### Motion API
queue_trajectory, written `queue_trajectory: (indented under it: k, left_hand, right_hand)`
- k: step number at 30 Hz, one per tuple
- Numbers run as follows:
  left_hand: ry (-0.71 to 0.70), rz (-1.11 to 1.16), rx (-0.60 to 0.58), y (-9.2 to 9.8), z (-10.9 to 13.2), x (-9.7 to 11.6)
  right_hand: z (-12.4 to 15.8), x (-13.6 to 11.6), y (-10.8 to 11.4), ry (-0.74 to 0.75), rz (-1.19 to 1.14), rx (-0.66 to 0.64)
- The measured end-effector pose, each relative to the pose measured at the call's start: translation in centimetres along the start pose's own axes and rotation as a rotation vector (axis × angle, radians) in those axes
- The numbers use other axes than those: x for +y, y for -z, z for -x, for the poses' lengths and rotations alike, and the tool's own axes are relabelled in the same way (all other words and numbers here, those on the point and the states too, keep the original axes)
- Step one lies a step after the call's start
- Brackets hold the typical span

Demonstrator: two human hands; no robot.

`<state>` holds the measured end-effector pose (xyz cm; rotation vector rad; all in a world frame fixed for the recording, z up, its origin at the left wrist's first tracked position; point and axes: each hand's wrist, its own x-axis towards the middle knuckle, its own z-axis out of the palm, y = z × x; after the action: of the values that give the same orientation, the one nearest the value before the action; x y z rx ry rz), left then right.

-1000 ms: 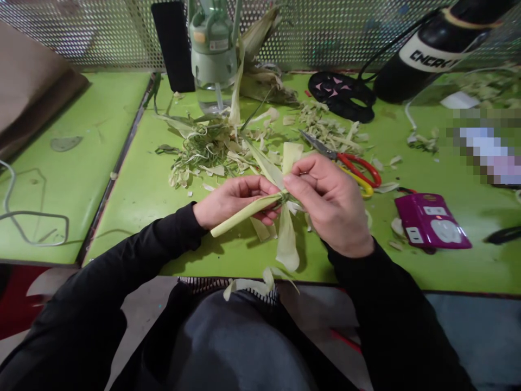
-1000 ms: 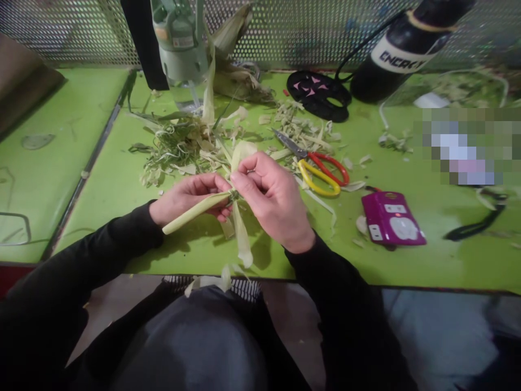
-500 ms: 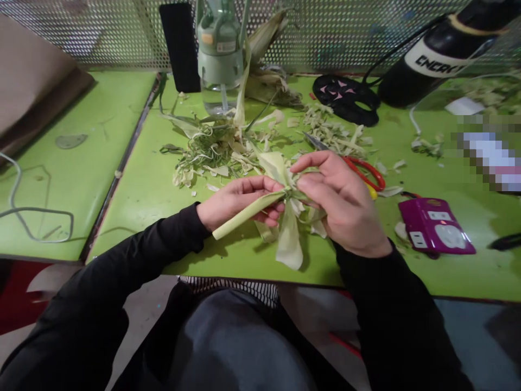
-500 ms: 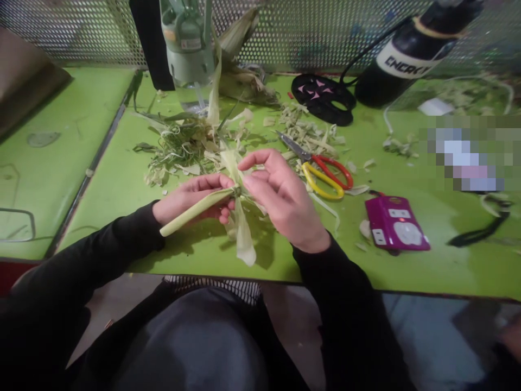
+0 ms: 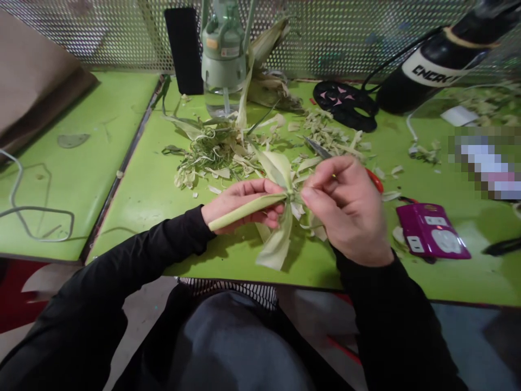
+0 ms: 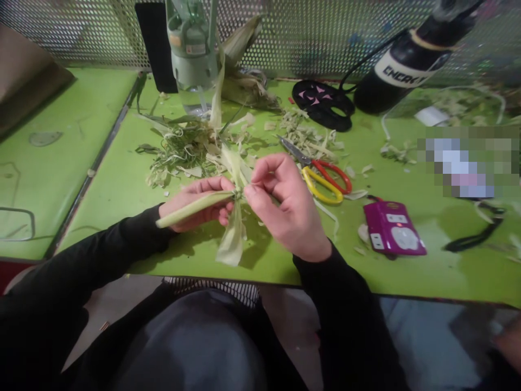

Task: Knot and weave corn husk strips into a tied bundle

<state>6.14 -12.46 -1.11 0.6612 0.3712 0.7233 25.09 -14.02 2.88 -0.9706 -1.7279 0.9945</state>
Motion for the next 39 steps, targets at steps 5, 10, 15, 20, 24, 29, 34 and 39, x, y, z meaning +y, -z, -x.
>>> queue_trajectory:
  k: [5, 10, 15, 20, 24, 29, 34, 39]
  left_hand:
    - [-0.125, -0.178, 0.051, -0.7, -0.1, -0.3]
    - [-0.367, -0.472, 0.181, -1.8, 0.3, -0.4]
    - [-0.438, -0.510, 0.243, -2.4, 0.7, -0.5]
    - [-0.431, -0.484, 0.267, -2.8, 0.8, -0.5]
    - [-0.416, -0.477, 0.216, -2.3, 0.8, -0.2]
    - [-0.393, -0.489, 0.158, -1.7, 0.8, 0.7]
    - [-0.336, -0.460, 0.116, -1.5, 0.9, 1.1]
    - [-0.273, -0.378, 0.061, -1.0, 0.7, 0.9]
  right_hand:
    - [-0.2, 0.2, -0.3, -0.006, 0.102, 0.003]
    - [0.0, 0.0, -0.7, 0.000, 0.121, -0.078]
    - [0.1, -0.4, -1.1, 0.000, 0.091, -0.051]
    - [0.2, -0.2, -1.2, -0.022, 0.078, -0.015]
    - [0.3, 0.2, -0.7, 0.005, 0.120, -0.023]
    - [0.1, -0.2, 0.3, 0.159, 0.428, -0.052]
    - [-0.1, -0.8, 1.0, 0.278, 0.623, -0.102]
    - [-0.3, -0.5, 1.1, 0.352, 0.728, -0.128]
